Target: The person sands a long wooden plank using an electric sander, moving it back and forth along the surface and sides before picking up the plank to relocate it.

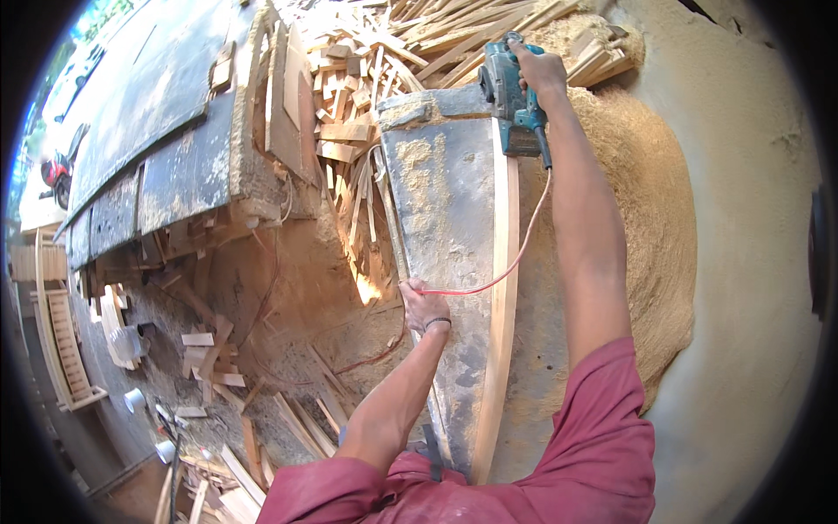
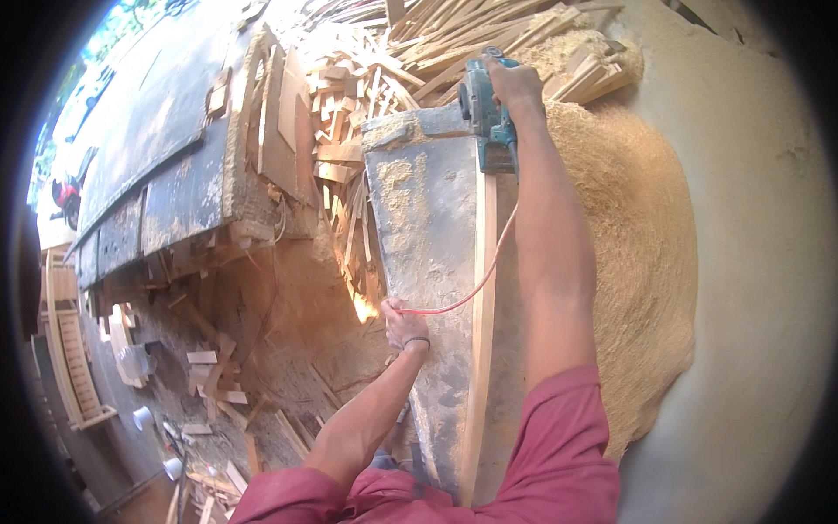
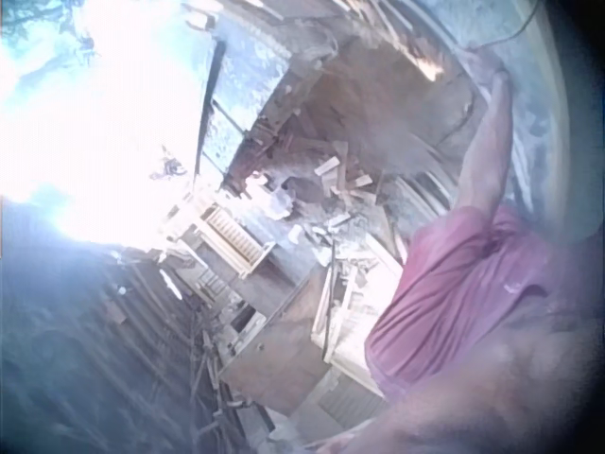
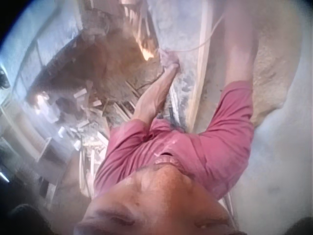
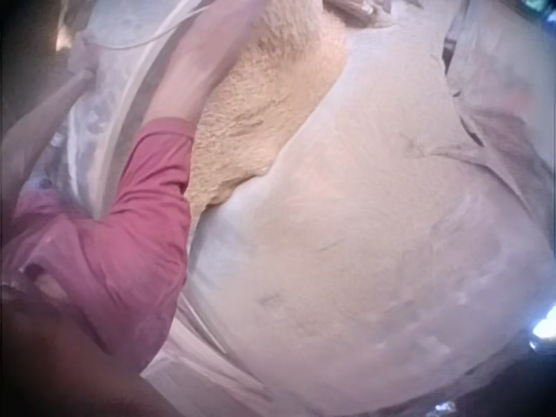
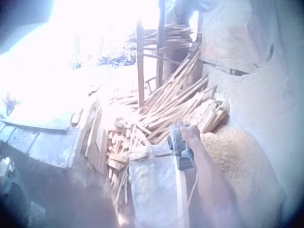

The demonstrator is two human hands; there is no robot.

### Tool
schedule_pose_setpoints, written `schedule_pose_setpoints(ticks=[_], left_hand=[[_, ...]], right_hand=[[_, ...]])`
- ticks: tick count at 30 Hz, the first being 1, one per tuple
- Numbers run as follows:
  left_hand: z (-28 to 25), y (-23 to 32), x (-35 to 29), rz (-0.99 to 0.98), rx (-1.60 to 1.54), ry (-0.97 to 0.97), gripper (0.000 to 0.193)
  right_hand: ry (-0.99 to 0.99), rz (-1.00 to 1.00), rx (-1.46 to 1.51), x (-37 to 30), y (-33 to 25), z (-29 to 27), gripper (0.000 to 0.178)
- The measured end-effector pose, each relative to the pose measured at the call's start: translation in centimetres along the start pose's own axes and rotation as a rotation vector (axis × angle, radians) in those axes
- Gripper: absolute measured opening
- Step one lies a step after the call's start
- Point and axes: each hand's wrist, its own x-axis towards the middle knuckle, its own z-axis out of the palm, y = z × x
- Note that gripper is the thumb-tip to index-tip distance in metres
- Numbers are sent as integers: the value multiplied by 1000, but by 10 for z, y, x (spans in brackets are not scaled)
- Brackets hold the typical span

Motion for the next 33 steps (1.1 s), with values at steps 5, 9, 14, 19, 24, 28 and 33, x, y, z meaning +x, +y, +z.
schedule_pose_setpoints(ticks=[5,9,14,19,24,28,33], left_hand=[[-3,1,-1,23,11,-43,36],[-2,-1,2,45,33,-6,35],[-7,5,-2,6,39,-36,37],[-11,-3,0,30,-27,-50,43],[-11,-3,-12,27,-65,-127,46],[5,-27,12,186,-79,-159,46],[32,-82,65,257,-302,-304,47]], right_hand=[[-27,33,-12,0,10,1,50],[-40,57,11,-40,1,3,48],[-41,100,58,-76,8,-5,44],[-77,110,37,-126,14,-18,41],[-92,151,-97,-196,25,-44,46],[-42,51,-117,-238,50,-40,51],[89,-40,-338,-292,71,-30,62]])
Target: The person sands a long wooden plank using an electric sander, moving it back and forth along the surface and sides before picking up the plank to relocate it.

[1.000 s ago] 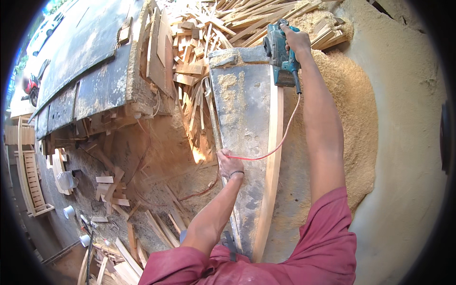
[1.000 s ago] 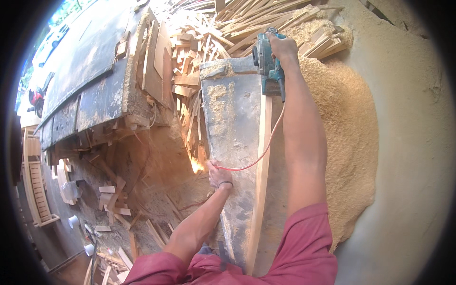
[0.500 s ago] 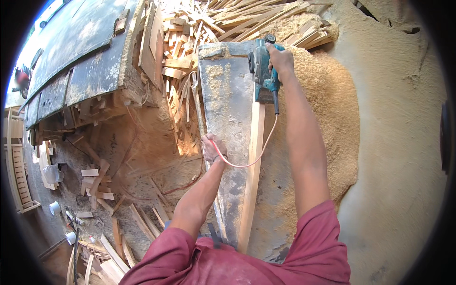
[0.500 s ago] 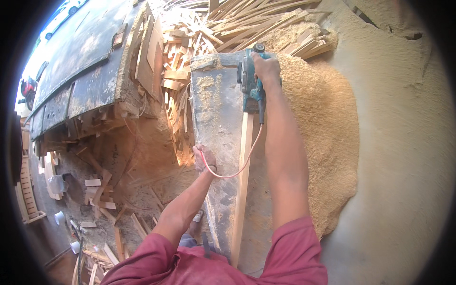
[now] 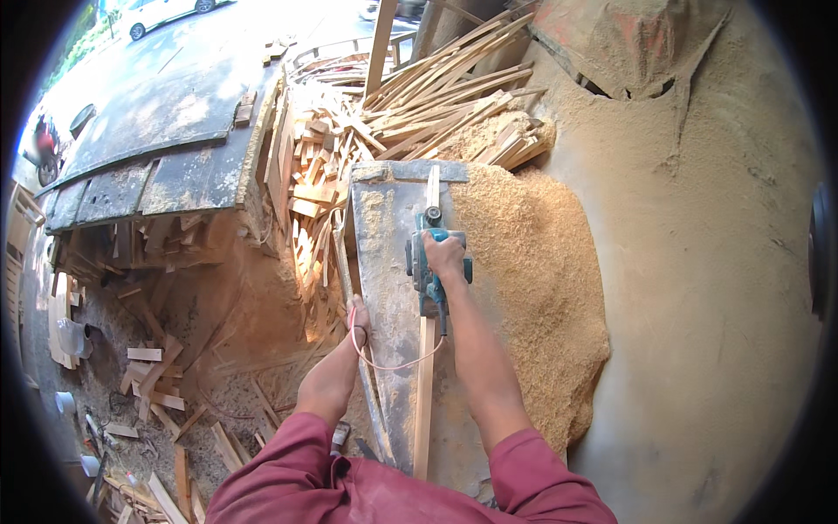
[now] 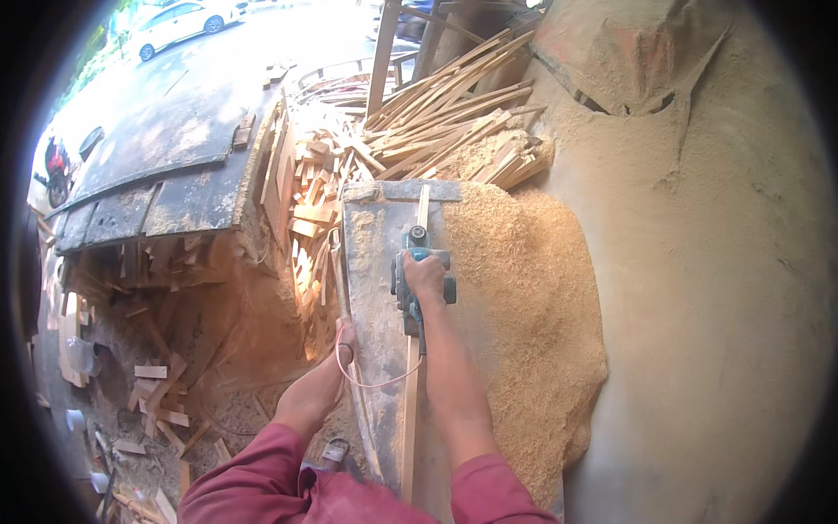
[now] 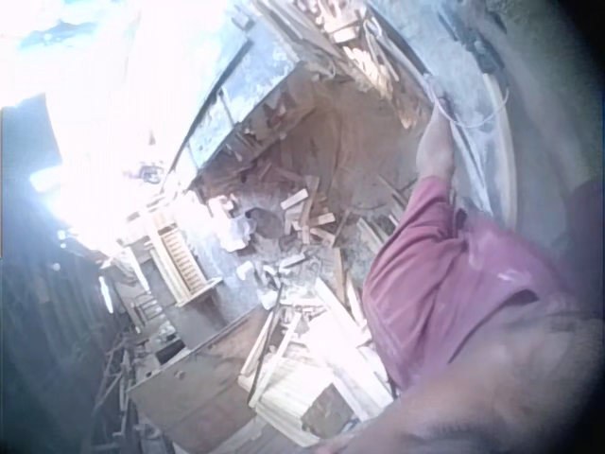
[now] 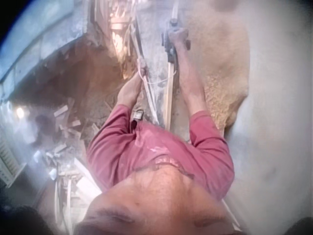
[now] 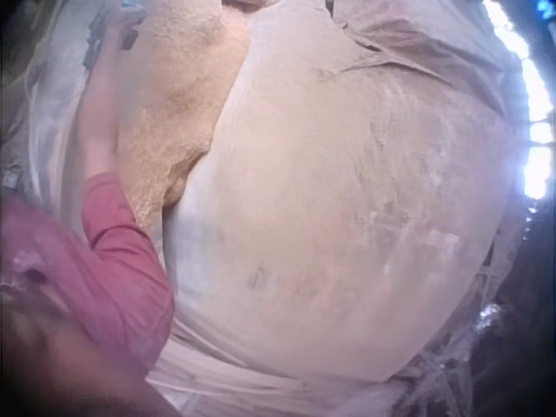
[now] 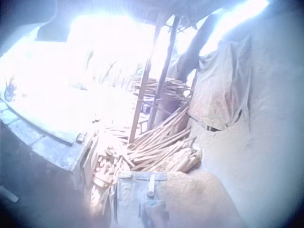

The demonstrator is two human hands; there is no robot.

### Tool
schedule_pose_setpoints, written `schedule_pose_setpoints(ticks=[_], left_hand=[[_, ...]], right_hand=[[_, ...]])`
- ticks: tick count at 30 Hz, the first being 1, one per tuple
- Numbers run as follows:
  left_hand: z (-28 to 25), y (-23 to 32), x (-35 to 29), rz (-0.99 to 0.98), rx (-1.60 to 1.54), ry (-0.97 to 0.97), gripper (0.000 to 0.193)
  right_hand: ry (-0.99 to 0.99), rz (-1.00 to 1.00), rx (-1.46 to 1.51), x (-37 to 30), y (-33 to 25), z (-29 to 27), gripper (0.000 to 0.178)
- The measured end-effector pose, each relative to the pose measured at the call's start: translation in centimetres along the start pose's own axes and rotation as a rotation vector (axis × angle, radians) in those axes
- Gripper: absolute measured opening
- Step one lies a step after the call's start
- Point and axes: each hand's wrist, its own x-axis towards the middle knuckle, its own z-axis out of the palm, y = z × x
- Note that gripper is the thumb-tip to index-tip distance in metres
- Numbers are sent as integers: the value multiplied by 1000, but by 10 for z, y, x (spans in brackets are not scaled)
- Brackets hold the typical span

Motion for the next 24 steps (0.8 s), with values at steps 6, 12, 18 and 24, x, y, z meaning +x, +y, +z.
schedule_pose_setpoints(ticks=[6,12,18,24], left_hand=[[-95,-115,-83,-271,-396,-269,49],[-234,-217,-147,269,515,-332,48],[-318,-242,-229,-32,588,-463,37],[-322,-287,-230,-131,683,-478,43]], right_hand=[[-53,145,-29,-73,28,-27,72],[-56,77,254,-155,62,-29,47],[-201,350,690,-303,60,-120,37],[-82,448,759,-407,81,-176,40]])
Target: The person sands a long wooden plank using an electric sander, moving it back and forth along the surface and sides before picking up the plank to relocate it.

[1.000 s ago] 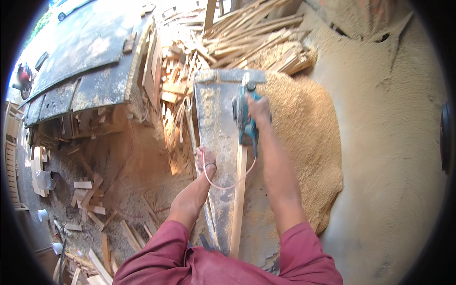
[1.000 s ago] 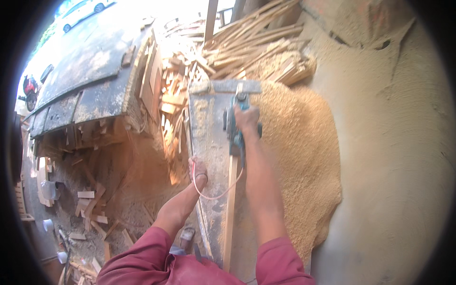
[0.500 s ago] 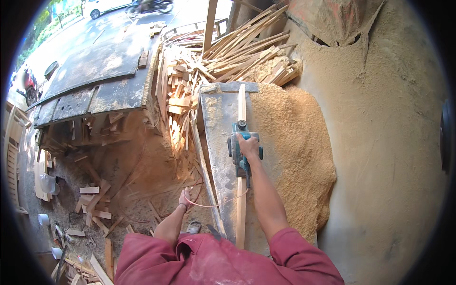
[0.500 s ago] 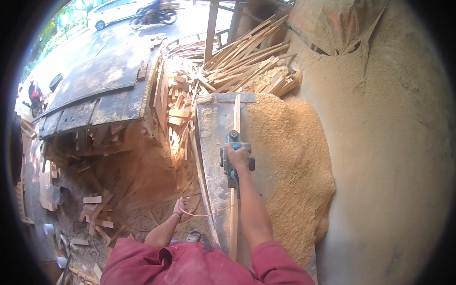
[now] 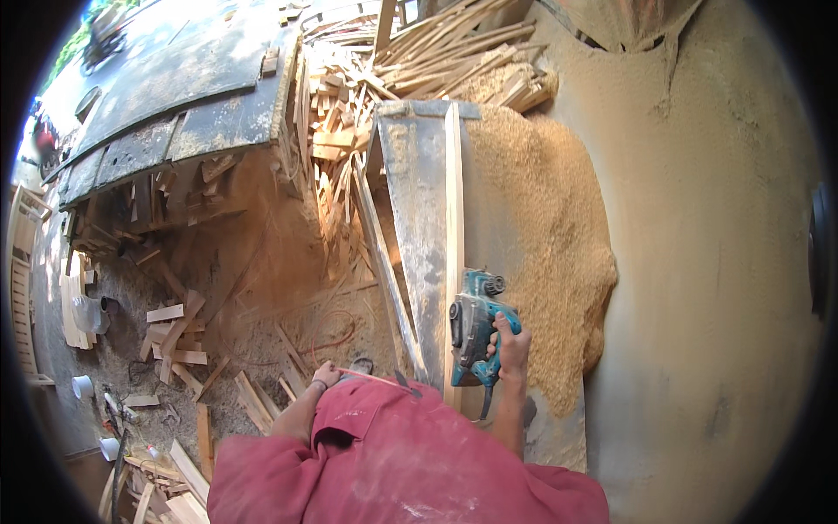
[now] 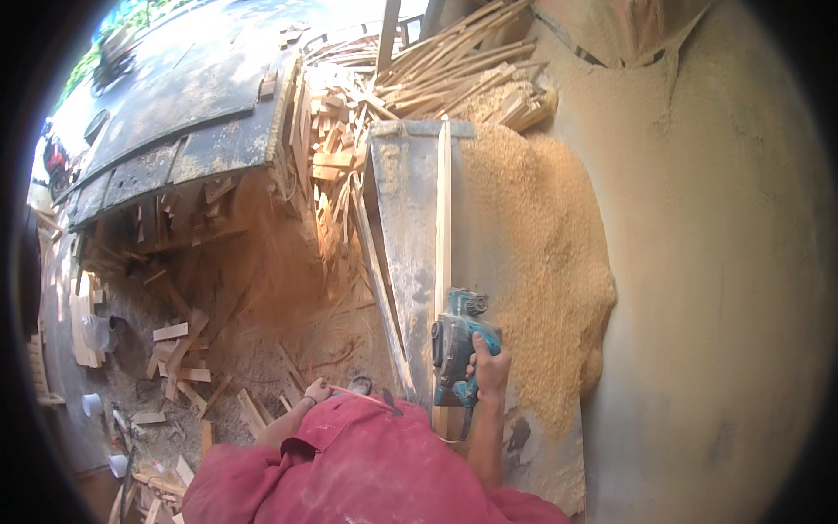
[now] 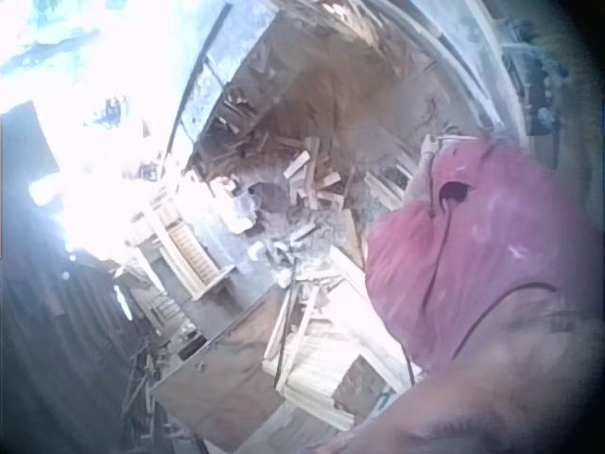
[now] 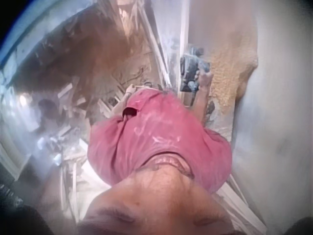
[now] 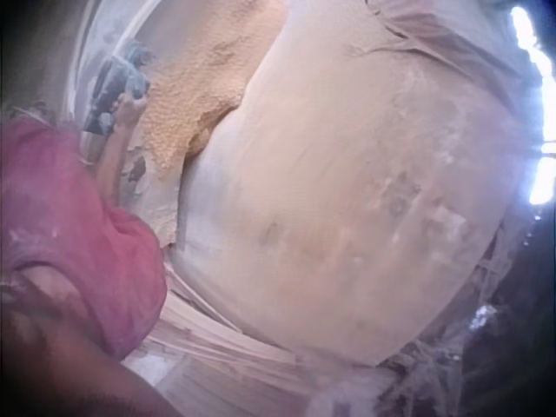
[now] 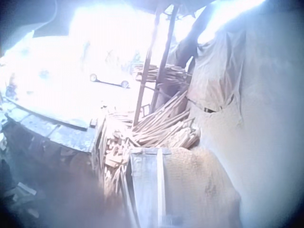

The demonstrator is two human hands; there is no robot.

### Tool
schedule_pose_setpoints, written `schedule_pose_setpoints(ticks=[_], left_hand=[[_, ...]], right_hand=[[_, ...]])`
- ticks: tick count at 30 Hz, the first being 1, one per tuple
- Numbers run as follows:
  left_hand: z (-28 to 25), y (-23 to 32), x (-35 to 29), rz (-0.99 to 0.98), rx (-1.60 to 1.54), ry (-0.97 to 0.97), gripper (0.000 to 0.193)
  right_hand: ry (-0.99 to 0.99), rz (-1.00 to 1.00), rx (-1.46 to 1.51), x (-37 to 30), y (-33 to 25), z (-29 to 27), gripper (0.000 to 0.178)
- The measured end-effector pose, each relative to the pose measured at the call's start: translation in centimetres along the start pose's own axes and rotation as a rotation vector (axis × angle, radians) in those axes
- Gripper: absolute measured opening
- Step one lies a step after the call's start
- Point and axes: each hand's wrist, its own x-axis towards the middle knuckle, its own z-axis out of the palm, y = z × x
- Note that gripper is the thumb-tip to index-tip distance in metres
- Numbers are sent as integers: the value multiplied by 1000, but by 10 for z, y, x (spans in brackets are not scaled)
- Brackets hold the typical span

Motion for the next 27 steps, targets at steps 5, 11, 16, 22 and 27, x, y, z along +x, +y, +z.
schedule_pose_setpoints(ticks=[5,11,16,22,27], left_hand=[[-15,12,-10,124,221,-64,38],[-46,20,-45,197,496,51,35],[-75,-43,-85,138,637,126,36],[-17,-77,-129,122,593,-110,47],[7,-78,-128,385,923,-268,57]], right_hand=[[132,17,26,-57,29,-48,42],[264,52,18,-125,81,-107,41],[293,140,59,-191,123,-133,39],[212,128,-41,-259,186,-155,41],[127,5,-215,-302,236,-171,41]])
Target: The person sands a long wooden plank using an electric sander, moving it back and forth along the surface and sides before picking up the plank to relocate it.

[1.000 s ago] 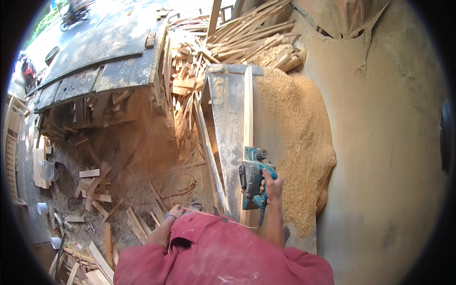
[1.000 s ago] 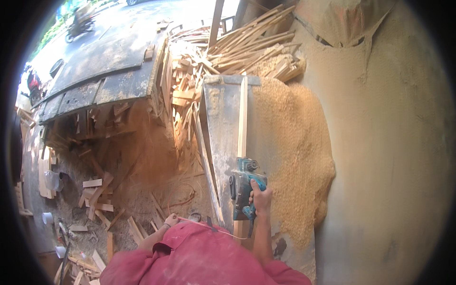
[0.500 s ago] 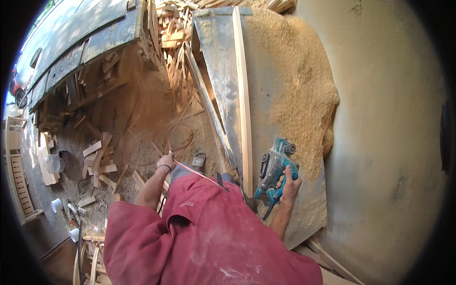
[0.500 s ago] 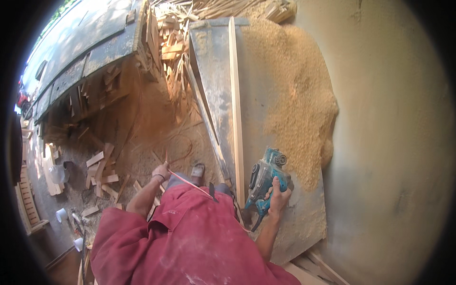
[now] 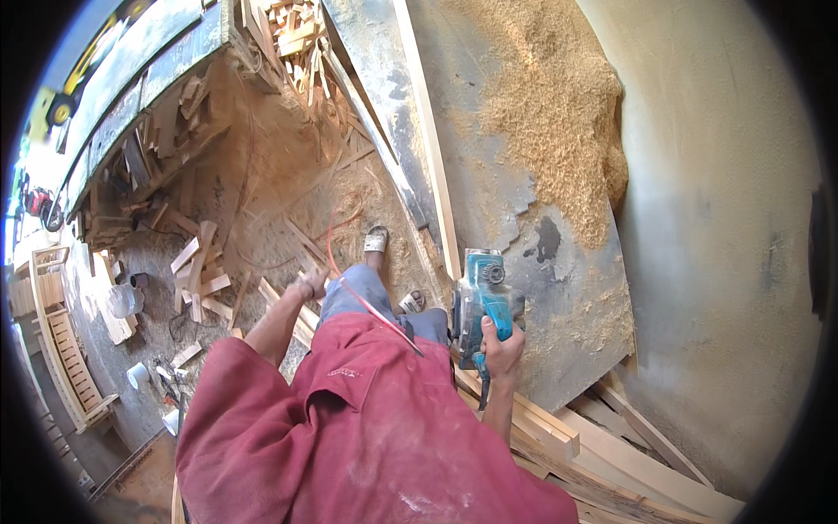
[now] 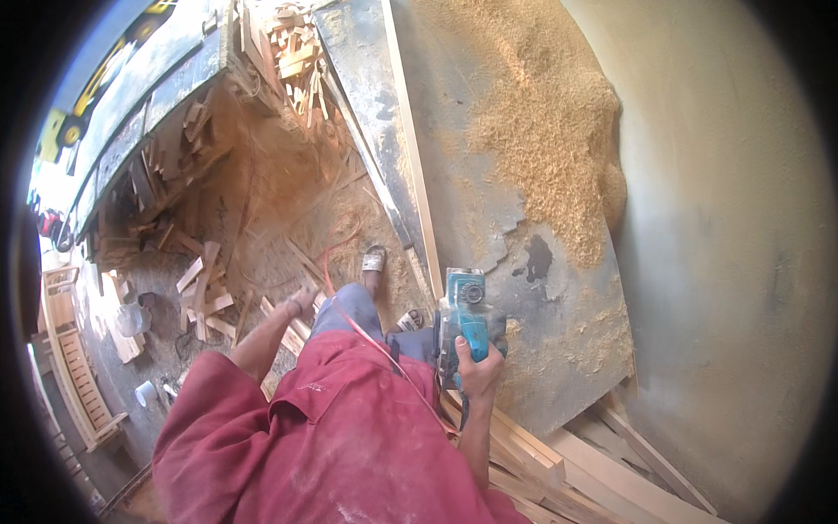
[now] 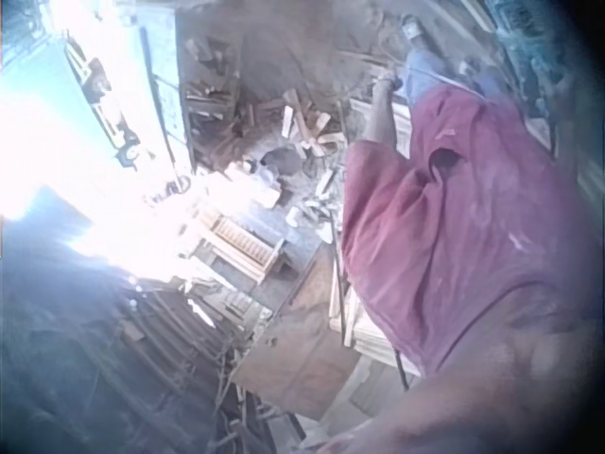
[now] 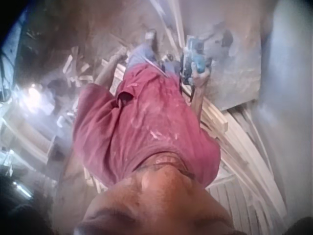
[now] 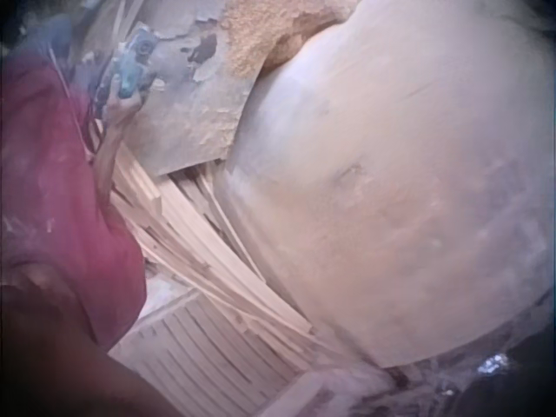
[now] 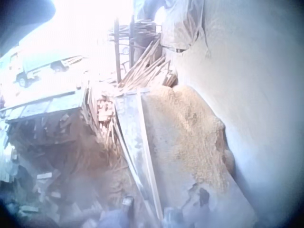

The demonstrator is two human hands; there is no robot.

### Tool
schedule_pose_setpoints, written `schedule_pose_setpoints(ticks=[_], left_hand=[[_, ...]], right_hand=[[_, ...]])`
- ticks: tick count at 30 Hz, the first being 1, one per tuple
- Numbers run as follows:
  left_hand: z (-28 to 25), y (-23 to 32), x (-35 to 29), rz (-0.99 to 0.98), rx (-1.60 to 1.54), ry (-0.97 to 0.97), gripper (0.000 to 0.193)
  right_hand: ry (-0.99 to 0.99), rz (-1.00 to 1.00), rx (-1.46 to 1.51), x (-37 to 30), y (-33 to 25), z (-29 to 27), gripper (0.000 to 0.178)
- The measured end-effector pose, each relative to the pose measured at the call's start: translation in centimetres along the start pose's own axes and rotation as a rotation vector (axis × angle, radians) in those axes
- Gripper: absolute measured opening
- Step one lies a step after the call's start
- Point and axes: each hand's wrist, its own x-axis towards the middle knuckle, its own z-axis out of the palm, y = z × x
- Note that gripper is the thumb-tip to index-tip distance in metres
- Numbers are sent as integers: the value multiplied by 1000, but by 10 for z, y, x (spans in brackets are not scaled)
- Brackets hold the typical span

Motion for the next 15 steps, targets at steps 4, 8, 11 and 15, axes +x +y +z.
schedule_pose_setpoints(ticks=[4,8,11,15], left_hand=[[-106,111,23,260,-259,550,61],[-196,221,25,576,-132,852,52],[-220,251,50,591,122,833,50],[-228,257,71,618,249,760,47]], right_hand=[[-31,-30,-36,-26,12,-10,42],[-75,-37,-33,-33,9,0,41],[-72,-86,-84,-30,14,11,40],[-83,-23,-32,-23,18,15,38]])
